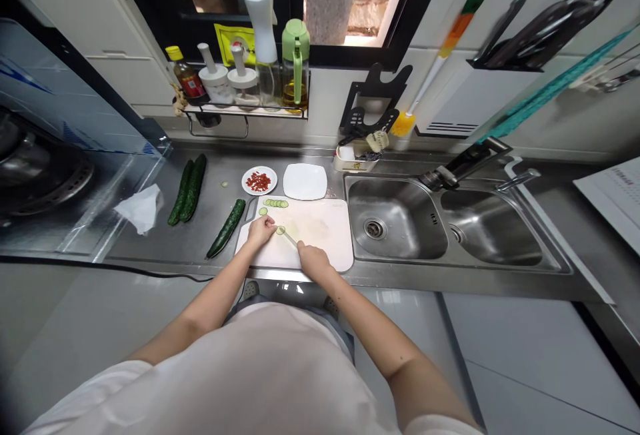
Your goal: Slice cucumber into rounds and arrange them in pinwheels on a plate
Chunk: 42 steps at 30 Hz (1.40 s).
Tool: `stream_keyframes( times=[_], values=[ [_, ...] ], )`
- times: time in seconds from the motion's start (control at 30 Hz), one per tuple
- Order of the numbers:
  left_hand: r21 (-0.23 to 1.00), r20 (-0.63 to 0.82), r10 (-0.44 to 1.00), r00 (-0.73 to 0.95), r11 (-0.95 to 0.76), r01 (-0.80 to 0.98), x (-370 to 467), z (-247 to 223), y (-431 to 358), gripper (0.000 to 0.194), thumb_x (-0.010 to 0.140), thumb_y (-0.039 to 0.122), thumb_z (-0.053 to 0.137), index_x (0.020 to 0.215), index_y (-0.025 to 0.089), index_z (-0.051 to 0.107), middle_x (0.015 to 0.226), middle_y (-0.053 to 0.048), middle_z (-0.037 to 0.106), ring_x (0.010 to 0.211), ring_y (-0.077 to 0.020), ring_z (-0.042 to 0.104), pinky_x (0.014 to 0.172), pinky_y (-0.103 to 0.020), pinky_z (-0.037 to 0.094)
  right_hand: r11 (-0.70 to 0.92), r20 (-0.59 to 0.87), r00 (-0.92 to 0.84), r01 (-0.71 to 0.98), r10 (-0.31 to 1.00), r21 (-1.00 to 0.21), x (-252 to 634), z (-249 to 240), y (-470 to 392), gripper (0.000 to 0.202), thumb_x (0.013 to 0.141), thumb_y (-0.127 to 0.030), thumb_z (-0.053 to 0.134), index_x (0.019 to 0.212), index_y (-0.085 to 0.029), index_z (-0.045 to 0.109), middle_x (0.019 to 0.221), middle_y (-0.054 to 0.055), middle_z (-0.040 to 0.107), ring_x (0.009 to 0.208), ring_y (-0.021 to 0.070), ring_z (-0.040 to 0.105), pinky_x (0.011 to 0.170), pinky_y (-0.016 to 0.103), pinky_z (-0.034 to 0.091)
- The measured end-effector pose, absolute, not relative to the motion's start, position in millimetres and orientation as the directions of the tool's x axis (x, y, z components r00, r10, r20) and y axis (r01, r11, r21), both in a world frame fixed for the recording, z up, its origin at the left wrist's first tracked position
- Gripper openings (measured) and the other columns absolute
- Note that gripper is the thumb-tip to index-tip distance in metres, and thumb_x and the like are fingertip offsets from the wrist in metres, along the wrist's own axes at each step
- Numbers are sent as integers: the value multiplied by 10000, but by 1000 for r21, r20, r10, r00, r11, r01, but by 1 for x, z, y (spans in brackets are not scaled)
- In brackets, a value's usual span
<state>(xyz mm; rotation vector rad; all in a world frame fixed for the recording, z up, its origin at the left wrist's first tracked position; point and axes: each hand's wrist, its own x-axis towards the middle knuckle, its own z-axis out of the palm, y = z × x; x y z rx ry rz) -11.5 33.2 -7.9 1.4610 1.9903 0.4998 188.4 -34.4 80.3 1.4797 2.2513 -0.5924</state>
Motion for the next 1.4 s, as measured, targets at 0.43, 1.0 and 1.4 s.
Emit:
stream_keyframes(
  times=[0.43, 1.0, 1.4],
  values=[
    [624, -248, 950, -190, 306, 719, -12, -8, 34, 152, 713, 243, 677, 861, 211, 660, 777, 4, 675, 740, -144, 604, 682, -232, 408, 357, -510, -374, 924, 775, -135, 181, 77, -29, 325, 866, -73, 468, 1183, -141, 440, 1032, 156, 678, 1018, 255, 655, 809, 317, 467],
    [616, -263, 946, -187, 314, 722, -12, -8, 36, 136, 708, 247, 678, 836, 212, 648, 773, 5, 676, 739, -144, 606, 668, -230, 405, 351, -500, -367, 927, 784, -130, 183, 68, -26, 293, 900, -78, 377, 1175, -144, 456, 1018, 162, 682, 999, 251, 660, 786, 326, 479],
    [609, -281, 940, -193, 330, 721, -12, -6, 35, 145, 715, 251, 686, 853, 217, 660, 791, -2, 687, 770, -154, 621, 698, -235, 424, 347, -524, -363, 928, 771, -133, 180, 73, -24, 318, 902, -69, 359, 1199, -133, 453, 1056, 184, 676, 1020, 249, 656, 809, 340, 485]
  ],
)
